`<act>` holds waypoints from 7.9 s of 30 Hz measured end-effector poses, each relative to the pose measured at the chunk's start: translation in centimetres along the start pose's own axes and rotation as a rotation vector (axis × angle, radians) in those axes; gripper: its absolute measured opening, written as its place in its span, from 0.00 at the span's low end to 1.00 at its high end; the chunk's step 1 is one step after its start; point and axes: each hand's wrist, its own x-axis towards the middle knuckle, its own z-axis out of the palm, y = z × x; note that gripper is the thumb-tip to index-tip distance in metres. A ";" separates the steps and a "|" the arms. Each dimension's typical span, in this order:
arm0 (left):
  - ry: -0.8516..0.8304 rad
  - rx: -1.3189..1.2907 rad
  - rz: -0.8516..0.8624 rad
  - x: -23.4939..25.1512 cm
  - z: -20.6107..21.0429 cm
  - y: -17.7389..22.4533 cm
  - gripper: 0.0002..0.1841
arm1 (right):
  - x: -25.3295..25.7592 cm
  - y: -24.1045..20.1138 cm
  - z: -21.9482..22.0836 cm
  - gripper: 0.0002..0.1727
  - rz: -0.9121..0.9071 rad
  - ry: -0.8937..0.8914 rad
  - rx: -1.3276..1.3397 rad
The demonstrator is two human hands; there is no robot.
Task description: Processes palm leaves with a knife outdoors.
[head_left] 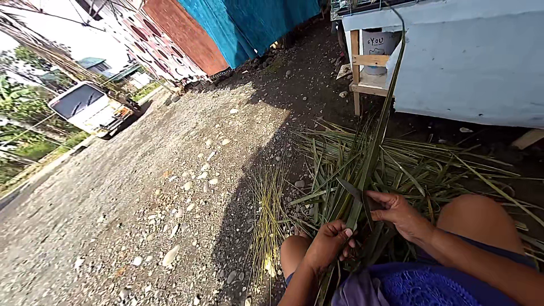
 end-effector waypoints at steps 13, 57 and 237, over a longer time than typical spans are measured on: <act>0.097 0.354 -0.214 -1.1 -8.7 -2.5 0.08 | 8.1 -1.3 -2.8 0.35 0.069 0.339 0.012; 0.884 0.745 -0.527 -23.3 -24.1 -3.4 0.12 | 11.2 -10.4 -22.0 0.30 0.019 0.602 -1.312; 0.571 1.078 0.675 -0.4 4.1 1.3 0.07 | 2.3 1.8 -8.0 0.19 0.737 0.268 0.536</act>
